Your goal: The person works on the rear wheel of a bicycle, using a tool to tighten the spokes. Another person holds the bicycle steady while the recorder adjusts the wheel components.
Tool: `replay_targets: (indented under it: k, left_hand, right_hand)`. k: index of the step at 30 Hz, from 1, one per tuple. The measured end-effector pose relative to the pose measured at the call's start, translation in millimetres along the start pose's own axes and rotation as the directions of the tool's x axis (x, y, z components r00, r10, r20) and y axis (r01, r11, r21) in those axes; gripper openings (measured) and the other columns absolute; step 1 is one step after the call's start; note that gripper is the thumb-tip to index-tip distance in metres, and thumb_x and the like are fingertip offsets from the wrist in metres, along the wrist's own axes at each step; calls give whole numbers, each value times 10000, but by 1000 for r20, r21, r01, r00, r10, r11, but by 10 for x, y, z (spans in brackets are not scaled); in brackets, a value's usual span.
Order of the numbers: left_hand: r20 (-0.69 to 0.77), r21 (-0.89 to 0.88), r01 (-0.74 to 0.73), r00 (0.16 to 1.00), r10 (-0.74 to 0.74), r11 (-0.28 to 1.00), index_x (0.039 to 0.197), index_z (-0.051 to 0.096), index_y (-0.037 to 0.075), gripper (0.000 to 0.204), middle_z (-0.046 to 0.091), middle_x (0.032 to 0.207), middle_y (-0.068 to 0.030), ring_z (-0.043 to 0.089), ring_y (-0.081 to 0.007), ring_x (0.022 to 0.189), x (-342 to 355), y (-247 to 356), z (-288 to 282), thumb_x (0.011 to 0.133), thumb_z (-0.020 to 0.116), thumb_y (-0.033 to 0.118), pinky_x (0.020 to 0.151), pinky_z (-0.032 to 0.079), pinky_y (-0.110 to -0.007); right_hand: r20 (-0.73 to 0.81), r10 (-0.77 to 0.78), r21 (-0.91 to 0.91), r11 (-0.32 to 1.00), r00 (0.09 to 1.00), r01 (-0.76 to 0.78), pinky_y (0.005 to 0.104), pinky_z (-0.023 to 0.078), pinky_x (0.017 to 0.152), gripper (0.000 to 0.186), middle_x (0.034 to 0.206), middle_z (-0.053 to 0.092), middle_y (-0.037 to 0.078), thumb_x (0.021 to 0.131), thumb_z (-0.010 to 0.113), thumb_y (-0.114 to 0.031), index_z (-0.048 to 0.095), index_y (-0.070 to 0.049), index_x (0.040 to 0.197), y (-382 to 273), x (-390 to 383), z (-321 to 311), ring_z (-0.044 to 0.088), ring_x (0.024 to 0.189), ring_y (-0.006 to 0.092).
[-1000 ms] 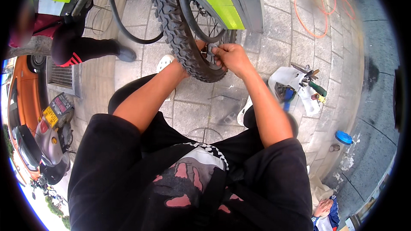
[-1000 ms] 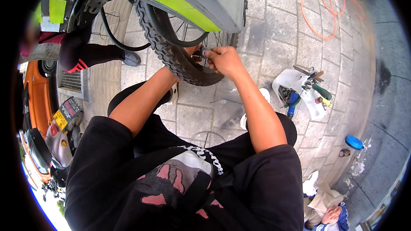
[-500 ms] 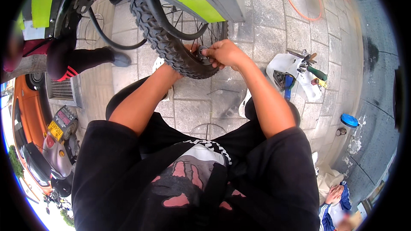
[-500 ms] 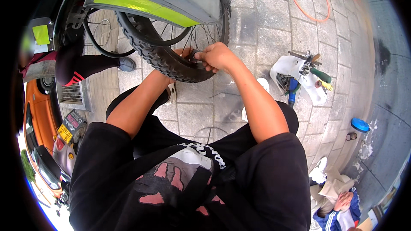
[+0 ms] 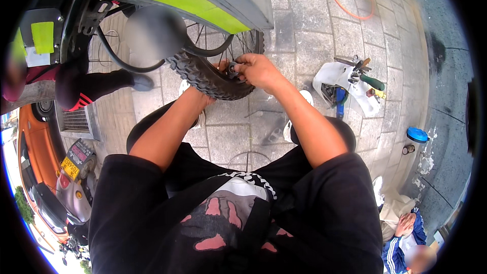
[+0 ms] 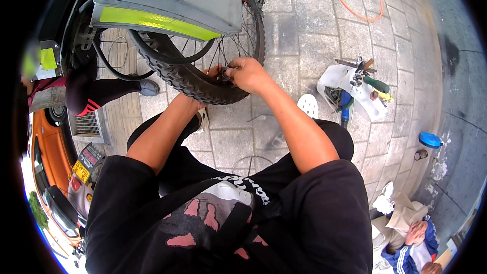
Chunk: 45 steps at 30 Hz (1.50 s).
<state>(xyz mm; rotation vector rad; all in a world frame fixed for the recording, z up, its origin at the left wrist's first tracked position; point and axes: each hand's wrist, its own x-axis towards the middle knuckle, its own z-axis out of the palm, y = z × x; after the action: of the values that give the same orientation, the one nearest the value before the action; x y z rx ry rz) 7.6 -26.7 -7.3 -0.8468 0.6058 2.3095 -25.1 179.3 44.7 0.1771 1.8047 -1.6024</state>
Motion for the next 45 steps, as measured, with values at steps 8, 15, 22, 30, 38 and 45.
replay_targets:
  k: [8,15,22,30,38,45]
  left_hand:
    - [57,244,-67,997,54,967,990,627,96,190,673,921,-5,663,-143,834,-43,-4,29,1001,669,281,740,578,-302]
    - [-143,181,-92,983,119,979,997,622,100,175,651,905,6,634,-117,836,-8,-61,37,1007,667,270,706,538,-282]
    - [-55,391,-84,992,115,916,1022,641,101,154,644,896,-7,621,-127,769,-127,-11,184,969,725,219,681,553,-317]
    - [-138,246,-145,973,182,958,986,649,93,169,631,790,-20,614,-161,717,-66,-15,104,985,704,253,649,548,-329]
    - [-85,369,-51,992,89,928,1029,648,93,209,676,956,-56,627,-180,909,-37,66,47,1041,606,297,826,554,-347]
    - [-15,395,-41,999,51,918,1045,673,112,182,714,957,-38,674,-152,869,-346,67,337,1000,669,288,771,569,-320]
  right_hand:
    - [15,93,100,991,996,-94,306,549,681,199,886,697,94,949,672,-109,699,28,1091,12,43,-20,645,764,159]
    - [-109,-132,-87,989,985,123,321,537,697,235,910,717,130,926,679,-112,717,18,1118,228,97,101,669,806,155]
    - [-53,40,127,991,998,-33,302,525,671,278,913,708,81,957,655,-109,705,23,1196,90,6,54,628,748,145]
    - [4,18,215,976,1000,-19,283,511,651,285,906,697,59,973,648,-128,702,13,1214,176,17,92,590,703,127]
    - [-28,15,133,991,1000,-11,310,521,568,256,784,676,88,948,675,-161,706,35,1109,57,41,76,614,633,152]
    - [-94,-87,-175,982,992,69,328,518,637,234,751,677,94,967,663,-195,752,21,988,37,-69,49,633,684,172]
